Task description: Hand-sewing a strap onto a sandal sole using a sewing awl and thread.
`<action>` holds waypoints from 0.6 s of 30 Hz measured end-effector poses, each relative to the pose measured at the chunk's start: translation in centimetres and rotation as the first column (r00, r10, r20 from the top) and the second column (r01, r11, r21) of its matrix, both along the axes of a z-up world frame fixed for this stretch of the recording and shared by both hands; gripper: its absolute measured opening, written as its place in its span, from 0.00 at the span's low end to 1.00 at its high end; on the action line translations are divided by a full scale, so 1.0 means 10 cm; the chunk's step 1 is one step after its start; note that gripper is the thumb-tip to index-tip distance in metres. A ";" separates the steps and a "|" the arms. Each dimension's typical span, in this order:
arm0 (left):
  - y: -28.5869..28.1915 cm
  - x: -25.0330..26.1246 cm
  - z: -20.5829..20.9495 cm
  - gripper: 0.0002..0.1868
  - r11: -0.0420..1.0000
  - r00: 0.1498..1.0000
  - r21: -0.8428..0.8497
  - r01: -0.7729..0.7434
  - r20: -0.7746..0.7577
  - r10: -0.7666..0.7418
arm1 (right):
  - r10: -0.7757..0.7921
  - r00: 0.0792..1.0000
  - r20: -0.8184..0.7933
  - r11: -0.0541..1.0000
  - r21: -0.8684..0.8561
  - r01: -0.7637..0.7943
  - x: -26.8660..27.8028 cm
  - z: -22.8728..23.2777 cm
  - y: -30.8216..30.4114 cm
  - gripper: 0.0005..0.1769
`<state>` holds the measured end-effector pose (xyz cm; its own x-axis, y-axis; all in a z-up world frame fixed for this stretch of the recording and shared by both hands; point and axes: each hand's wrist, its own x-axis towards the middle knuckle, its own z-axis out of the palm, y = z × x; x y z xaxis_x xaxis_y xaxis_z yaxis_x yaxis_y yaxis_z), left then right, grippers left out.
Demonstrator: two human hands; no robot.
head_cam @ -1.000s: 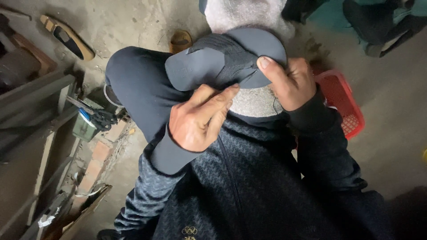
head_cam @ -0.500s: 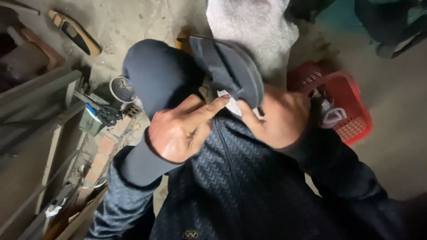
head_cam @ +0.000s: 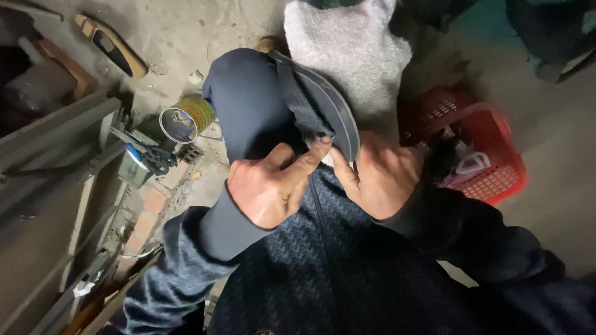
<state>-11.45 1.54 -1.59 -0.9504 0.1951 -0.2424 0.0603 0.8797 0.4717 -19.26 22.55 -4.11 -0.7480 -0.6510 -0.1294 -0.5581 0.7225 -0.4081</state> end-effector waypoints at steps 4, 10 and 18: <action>0.02 -0.03 -0.08 0.22 0.995 0.984 0.091 -0.036 -0.170 0.051 | 0.038 0.997 -0.065 0.999 0.008 -0.038 -0.01 0.00 -0.05 0.22; -0.41 -0.11 -0.07 0.12 0.909 0.962 0.417 -0.011 -0.244 0.124 | 0.108 0.994 -0.008 0.971 -0.214 -0.107 -0.04 0.11 -0.28 0.20; -0.63 -0.01 -0.09 0.09 0.865 0.982 0.499 -0.062 -0.123 0.141 | -0.066 0.987 0.146 0.882 -0.455 0.126 -0.66 -0.12 0.39 0.20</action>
<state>-11.55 -4.73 -2.46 -0.9885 0.1514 0.0067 0.0886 0.5415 0.8360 -25.85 26.43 -5.31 -0.8076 -0.5852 0.0734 -0.4198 0.4831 -0.7683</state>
